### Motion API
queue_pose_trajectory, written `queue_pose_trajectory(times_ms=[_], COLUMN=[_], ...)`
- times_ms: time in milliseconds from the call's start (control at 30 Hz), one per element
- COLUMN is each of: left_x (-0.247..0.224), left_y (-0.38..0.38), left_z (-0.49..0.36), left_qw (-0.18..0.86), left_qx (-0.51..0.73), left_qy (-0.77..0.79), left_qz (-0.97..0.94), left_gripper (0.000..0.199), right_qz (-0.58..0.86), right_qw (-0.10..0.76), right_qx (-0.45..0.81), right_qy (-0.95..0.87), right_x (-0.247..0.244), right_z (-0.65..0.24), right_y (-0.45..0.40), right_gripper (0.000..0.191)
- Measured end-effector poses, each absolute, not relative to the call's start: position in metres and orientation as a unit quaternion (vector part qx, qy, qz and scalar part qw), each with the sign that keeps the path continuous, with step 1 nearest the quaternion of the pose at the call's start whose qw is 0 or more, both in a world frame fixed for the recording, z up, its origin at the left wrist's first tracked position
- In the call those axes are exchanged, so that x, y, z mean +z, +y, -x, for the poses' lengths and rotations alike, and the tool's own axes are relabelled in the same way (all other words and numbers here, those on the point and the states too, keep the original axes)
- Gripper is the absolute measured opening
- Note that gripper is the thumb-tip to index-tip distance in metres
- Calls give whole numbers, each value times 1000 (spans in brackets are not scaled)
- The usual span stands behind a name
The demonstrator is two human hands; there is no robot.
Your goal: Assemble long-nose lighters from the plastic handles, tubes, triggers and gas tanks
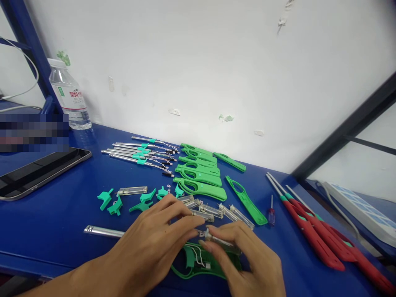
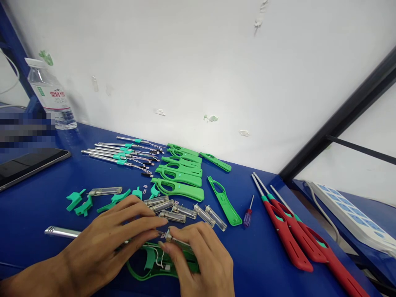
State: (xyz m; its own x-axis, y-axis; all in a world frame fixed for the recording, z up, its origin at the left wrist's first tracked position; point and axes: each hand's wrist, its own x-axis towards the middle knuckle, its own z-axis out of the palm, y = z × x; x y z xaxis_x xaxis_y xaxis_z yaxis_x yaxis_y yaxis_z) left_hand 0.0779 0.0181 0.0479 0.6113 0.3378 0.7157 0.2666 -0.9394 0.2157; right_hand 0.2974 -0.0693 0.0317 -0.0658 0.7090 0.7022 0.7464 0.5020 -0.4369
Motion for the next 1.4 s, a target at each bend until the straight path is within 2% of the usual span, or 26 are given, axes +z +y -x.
queue_pose_trajectory(times_ms=[67, 533, 767, 1400], left_x=[49, 50, 52, 47], left_y=[17, 16, 16, 13], left_z=[-79, -81, -81, -82], left_qw=[57, 95, 103, 107], left_qx=[406, 397, 391, 398], left_qy=[170, 133, 130, 128], left_qz=[-896, -903, -905, -902], left_gripper=[18, 22, 21, 27], right_qz=[502, 482, 503, 472], right_qw=[467, 457, 475, 454], right_qx=[-22, -16, 3, -11], right_qy=[-728, -747, -722, -755], right_x=[33, 30, 28, 32], right_z=[-298, -298, -293, -297], right_y=[-69, -70, -74, -71], right_gripper=[13, 20, 10, 13])
